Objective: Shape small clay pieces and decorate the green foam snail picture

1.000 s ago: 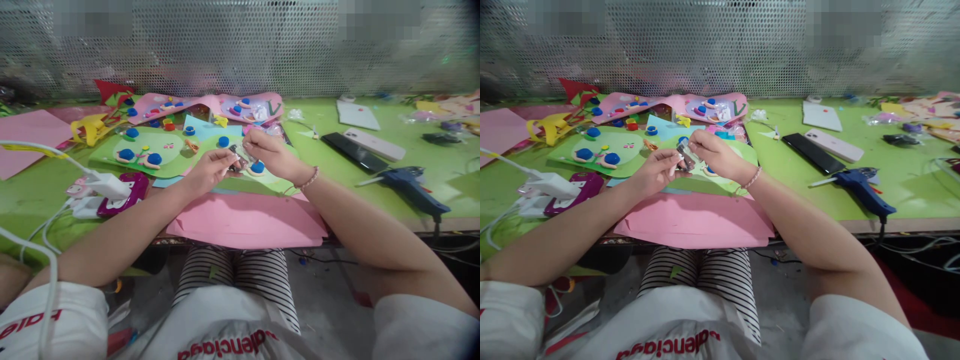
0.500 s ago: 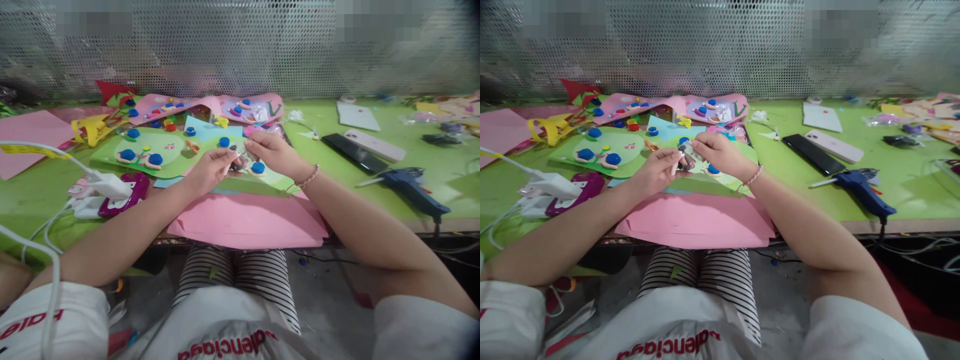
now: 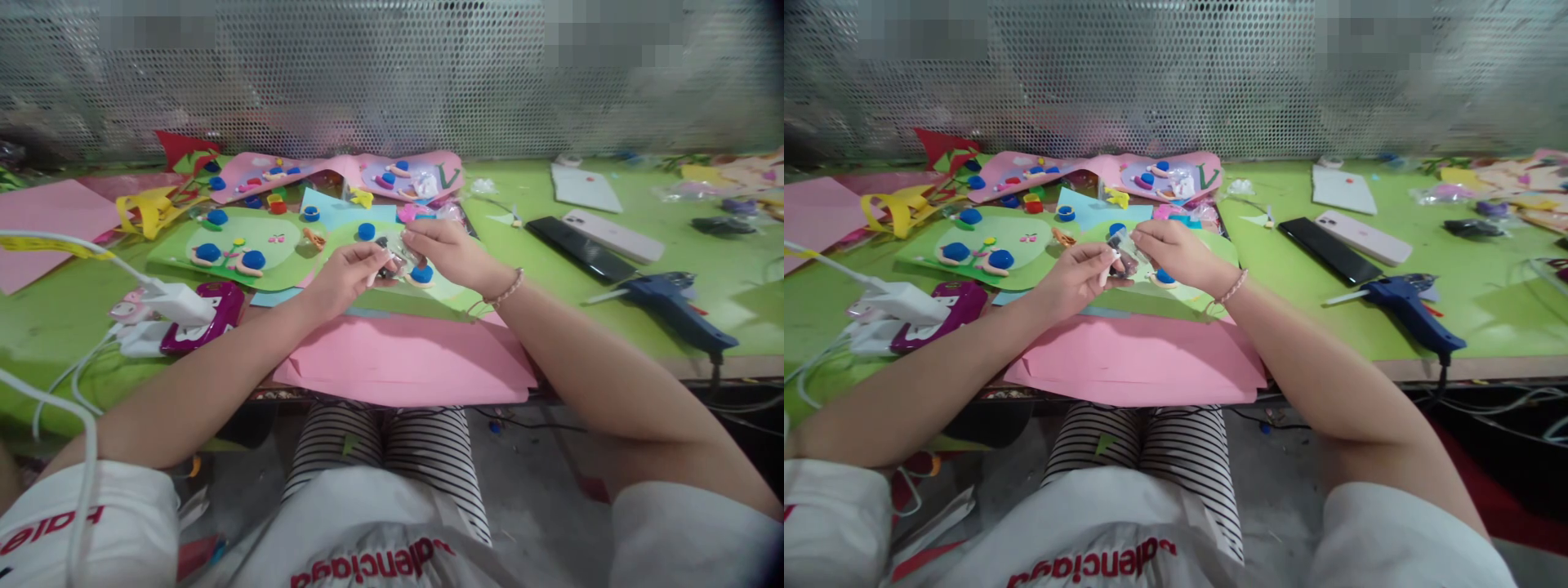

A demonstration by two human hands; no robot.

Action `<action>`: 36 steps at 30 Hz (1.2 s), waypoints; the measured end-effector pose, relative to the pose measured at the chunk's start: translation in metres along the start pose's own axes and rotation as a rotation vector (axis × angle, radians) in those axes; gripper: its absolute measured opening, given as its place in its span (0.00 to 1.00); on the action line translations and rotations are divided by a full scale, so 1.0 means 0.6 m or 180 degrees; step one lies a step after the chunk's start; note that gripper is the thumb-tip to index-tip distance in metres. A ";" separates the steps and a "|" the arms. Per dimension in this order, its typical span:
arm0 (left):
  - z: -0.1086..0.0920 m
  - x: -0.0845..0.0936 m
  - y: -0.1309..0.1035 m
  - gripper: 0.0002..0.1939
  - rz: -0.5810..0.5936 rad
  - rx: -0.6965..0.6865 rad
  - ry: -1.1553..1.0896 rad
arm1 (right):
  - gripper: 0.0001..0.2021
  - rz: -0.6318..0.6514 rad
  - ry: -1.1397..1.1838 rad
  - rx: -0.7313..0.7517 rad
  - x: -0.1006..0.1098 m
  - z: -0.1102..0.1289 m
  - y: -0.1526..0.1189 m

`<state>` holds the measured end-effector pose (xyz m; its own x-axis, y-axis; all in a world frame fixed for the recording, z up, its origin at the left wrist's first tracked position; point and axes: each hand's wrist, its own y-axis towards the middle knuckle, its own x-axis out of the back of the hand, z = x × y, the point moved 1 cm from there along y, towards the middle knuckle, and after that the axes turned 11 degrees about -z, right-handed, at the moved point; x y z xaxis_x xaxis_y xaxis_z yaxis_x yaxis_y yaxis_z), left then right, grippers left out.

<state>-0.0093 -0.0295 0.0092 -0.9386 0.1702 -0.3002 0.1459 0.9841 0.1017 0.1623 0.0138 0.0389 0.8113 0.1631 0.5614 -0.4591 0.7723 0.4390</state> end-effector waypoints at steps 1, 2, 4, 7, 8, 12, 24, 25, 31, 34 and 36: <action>0.001 0.000 0.001 0.16 -0.0019 -0.0022 0.0033 | 0.18 -0.0035 -0.0052 0.0096 0.000 0.002 0.000; 0.001 0.000 0.001 0.16 -0.0034 -0.0043 0.0072 | 0.17 -0.0085 -0.0102 0.0196 0.000 0.004 0.000; 0.004 0.001 0.003 0.16 -0.0046 -0.0078 0.0157 | 0.15 -0.0200 -0.0173 0.0356 -0.001 0.007 0.000; 0.007 0.004 0.004 0.16 -0.0028 -0.0136 0.0293 | 0.12 -0.0268 -0.0073 0.0315 -0.003 0.007 0.002; 0.007 0.006 0.003 0.16 -0.0022 -0.0178 0.0367 | 0.11 -0.0256 0.0006 0.0243 -0.004 0.007 0.003; 0.002 0.010 0.000 0.15 -0.0058 -0.0469 0.0918 | 0.11 -0.0185 0.0340 -0.0035 -0.003 0.003 0.007; -0.003 0.010 -0.004 0.12 -0.0149 -0.0903 0.1454 | 0.07 0.0259 0.0106 0.0267 0.004 -0.009 0.010; -0.002 0.009 -0.004 0.12 -0.0136 -0.0912 0.1452 | 0.08 0.0308 0.0001 0.0440 0.006 -0.009 0.010; -0.002 0.011 -0.003 0.12 -0.0138 -0.0935 0.1379 | 0.14 0.0309 -0.0497 0.1313 0.016 -0.003 0.006; 0.000 0.014 -0.001 0.13 -0.0175 -0.1017 0.1424 | 0.16 0.0086 -0.0723 0.1466 0.016 -0.003 0.004; 0.001 0.016 0.001 0.13 -0.0218 -0.1080 0.1454 | 0.16 -0.0109 -0.0792 0.1528 0.016 -0.006 0.005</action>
<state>-0.0181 -0.0274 0.0058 -0.9932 -0.0072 0.1160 0.0422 0.9076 0.4178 0.1698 0.0199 0.0430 0.7451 -0.0525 0.6648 -0.5950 0.3979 0.6983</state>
